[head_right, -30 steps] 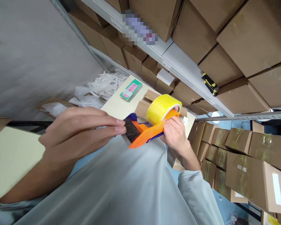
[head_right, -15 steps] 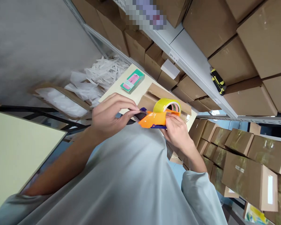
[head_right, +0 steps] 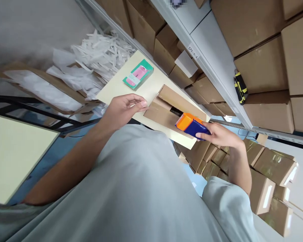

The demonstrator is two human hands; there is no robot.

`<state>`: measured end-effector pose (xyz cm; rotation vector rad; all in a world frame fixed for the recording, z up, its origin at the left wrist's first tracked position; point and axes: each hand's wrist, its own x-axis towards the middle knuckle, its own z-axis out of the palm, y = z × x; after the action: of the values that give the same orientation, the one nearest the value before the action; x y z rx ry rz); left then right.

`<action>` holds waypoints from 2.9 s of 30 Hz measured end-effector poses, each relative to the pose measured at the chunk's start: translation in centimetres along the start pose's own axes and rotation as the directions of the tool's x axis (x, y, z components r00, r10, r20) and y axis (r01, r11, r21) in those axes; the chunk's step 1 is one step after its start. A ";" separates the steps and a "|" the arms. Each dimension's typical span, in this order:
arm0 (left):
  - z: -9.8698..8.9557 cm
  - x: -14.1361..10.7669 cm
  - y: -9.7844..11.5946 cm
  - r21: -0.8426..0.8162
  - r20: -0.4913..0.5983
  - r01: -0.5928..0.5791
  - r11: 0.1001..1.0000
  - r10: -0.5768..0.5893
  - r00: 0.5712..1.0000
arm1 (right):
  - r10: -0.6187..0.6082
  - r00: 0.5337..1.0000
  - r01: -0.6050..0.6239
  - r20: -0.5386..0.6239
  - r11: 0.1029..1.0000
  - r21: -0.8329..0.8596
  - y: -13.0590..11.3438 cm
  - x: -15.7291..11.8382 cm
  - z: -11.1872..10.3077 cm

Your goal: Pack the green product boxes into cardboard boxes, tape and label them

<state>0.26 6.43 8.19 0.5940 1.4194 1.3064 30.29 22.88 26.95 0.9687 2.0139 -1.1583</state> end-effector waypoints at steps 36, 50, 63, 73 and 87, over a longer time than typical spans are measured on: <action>-2.0 8.5 -6.5 -0.146 0.119 0.428 0.892 -0.413 0.903 | 0.183 0.912 -0.300 0.366 0.907 0.294 -1.4 10.8 -1.6; -1.5 7.8 -8.2 0.270 0.032 0.197 0.942 -0.213 0.977 | 0.263 0.900 -0.385 0.347 0.854 0.350 -1.7 10.2 -0.5; 2.4 6.5 -4.6 0.452 -0.072 0.095 0.887 -0.070 0.995 | 0.088 0.923 -0.203 0.374 0.938 0.280 -0.4 10.8 -1.0; 5.0 5.3 -4.8 0.501 -0.258 0.104 0.859 0.034 0.965 | 0.060 0.930 -0.192 0.363 0.921 0.340 8.8 0.6 -1.3; 8.1 6.3 -5.1 0.471 -0.453 0.211 0.856 0.029 0.891 | 0.104 0.899 -0.283 0.426 0.880 0.382 23.1 -0.3 1.8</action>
<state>7.14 13.70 2.65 0.5761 2.1908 1.0147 49.85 29.25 16.24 1.0227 1.3246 -1.5820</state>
